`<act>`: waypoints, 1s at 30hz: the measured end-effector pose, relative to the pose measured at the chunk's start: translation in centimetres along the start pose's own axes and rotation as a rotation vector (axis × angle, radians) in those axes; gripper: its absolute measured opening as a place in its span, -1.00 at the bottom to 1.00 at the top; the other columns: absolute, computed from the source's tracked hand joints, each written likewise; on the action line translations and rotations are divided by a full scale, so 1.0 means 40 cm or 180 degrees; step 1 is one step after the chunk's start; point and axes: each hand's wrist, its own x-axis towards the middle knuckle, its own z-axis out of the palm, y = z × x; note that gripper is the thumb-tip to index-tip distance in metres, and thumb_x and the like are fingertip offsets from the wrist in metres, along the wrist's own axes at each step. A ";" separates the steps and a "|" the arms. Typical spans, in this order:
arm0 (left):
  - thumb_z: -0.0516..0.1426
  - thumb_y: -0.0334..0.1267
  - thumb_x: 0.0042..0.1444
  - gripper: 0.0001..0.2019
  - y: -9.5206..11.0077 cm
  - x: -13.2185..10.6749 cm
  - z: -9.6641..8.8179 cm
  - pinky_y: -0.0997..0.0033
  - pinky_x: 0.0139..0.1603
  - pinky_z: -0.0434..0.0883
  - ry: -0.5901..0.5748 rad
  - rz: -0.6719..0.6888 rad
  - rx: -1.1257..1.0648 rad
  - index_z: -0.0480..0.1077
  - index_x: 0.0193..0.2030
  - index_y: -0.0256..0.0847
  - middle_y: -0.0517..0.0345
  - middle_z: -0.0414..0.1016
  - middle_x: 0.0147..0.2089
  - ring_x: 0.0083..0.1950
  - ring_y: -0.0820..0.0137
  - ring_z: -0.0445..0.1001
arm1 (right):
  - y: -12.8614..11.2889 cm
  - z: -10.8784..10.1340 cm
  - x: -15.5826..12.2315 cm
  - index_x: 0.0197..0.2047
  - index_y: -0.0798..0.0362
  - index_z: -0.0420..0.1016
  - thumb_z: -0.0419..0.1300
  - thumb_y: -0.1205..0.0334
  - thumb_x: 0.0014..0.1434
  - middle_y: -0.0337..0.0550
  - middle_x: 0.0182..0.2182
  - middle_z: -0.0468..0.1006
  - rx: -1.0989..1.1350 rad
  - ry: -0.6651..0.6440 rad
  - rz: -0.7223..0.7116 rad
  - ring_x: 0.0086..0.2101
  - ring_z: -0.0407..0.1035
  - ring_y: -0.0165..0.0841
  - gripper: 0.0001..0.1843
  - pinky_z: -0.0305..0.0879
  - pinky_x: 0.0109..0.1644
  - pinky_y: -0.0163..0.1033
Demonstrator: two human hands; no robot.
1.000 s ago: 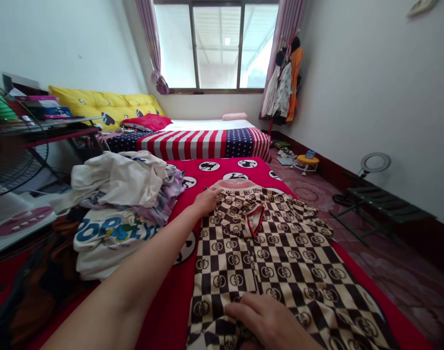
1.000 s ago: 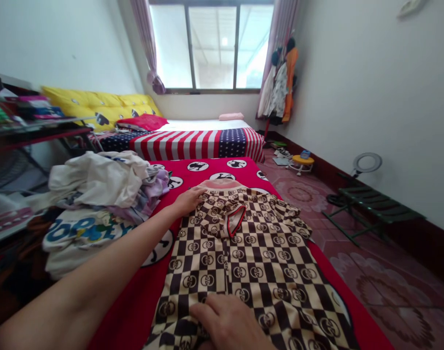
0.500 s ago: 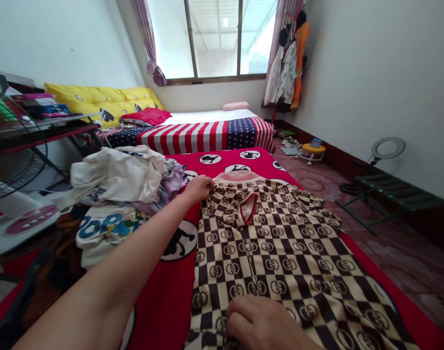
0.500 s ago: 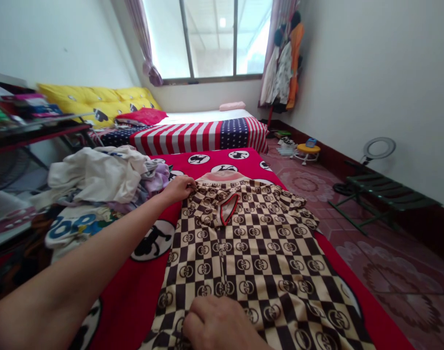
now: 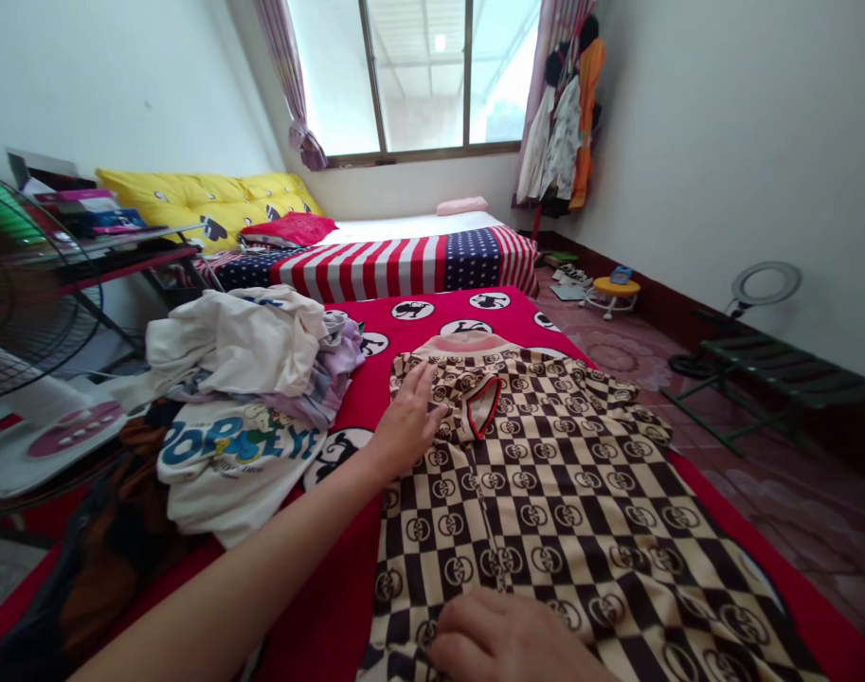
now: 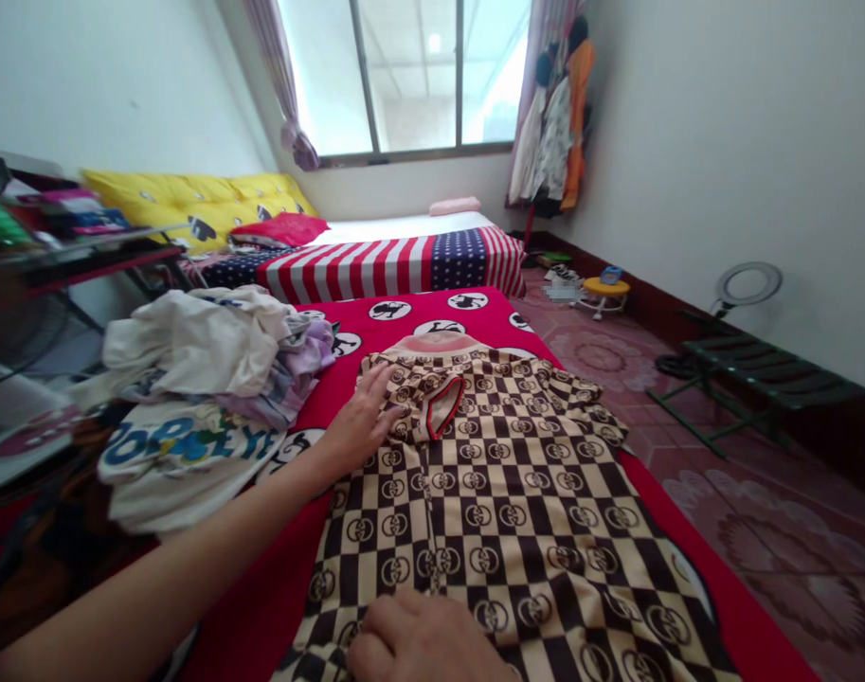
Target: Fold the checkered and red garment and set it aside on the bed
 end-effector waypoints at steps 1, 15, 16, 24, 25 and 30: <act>-0.02 -0.19 0.27 -0.43 0.018 -0.018 0.005 0.12 0.39 0.07 -0.0195 0.0015 -0.0040 -0.04 0.38 -0.28 -0.16 -0.07 0.43 0.44 0.18 -0.06 | -0.003 0.002 0.000 -0.22 0.03 0.34 0.02 0.12 0.35 -0.25 -0.35 0.47 -0.0008 -0.0011 -0.0028 -0.40 0.29 -0.44 -0.81 0.08 -0.47 -0.35; -0.05 0.11 0.26 -0.45 0.075 -0.023 0.120 -0.16 0.37 -0.06 -0.0659 0.0174 0.0455 0.20 0.31 -0.03 0.02 0.04 0.42 0.44 0.06 -0.05 | 0.109 -0.195 -0.064 -0.04 -0.03 0.44 0.10 0.18 0.27 -0.14 -0.13 0.54 0.0267 0.0414 0.1121 -0.17 0.44 -0.34 -0.79 0.32 -0.07 -0.28; -0.06 0.11 0.26 -0.45 0.075 -0.027 0.122 -0.15 0.37 -0.06 -0.0654 0.0178 0.0456 0.20 0.31 -0.03 0.02 0.04 0.43 0.44 0.07 -0.04 | 0.159 -0.231 -0.091 -0.07 -0.03 0.46 0.08 0.21 0.27 -0.12 -0.14 0.54 0.0199 0.0594 0.1450 -0.14 0.43 -0.32 -0.80 0.32 -0.05 -0.26; -0.02 0.08 0.24 -0.47 0.072 -0.028 0.132 -0.14 0.36 -0.01 -0.0518 0.0196 0.0518 0.22 0.30 -0.02 0.00 0.10 0.40 0.42 0.06 0.02 | 0.570 -0.334 -0.327 -0.40 0.13 0.59 0.17 -0.04 0.10 0.05 -0.37 0.59 -0.0071 0.1197 0.4339 -0.32 0.45 -0.13 -0.62 0.29 -0.23 -0.12; -0.02 0.08 0.25 -0.47 0.072 -0.029 0.133 -0.14 0.36 0.00 -0.0512 0.0202 0.0514 0.20 0.31 -0.01 -0.01 0.09 0.41 0.42 0.05 0.02 | 0.587 -0.330 -0.337 -0.47 0.13 0.58 0.15 -0.10 0.10 0.07 -0.44 0.59 0.0325 0.1228 0.4571 -0.36 0.45 -0.15 -0.55 0.28 -0.29 -0.13; 0.03 0.00 0.24 -0.44 0.084 -0.033 0.123 -0.20 0.36 -0.06 -0.0336 0.0332 0.0487 0.12 0.36 -0.02 -0.04 -0.10 0.46 0.45 0.01 -0.11 | 0.580 -0.306 -0.334 -0.54 0.12 0.53 0.33 -0.10 -0.14 -0.03 -0.54 0.57 0.1500 0.1805 0.5105 -0.55 0.39 -0.31 -0.60 0.13 -0.53 -0.29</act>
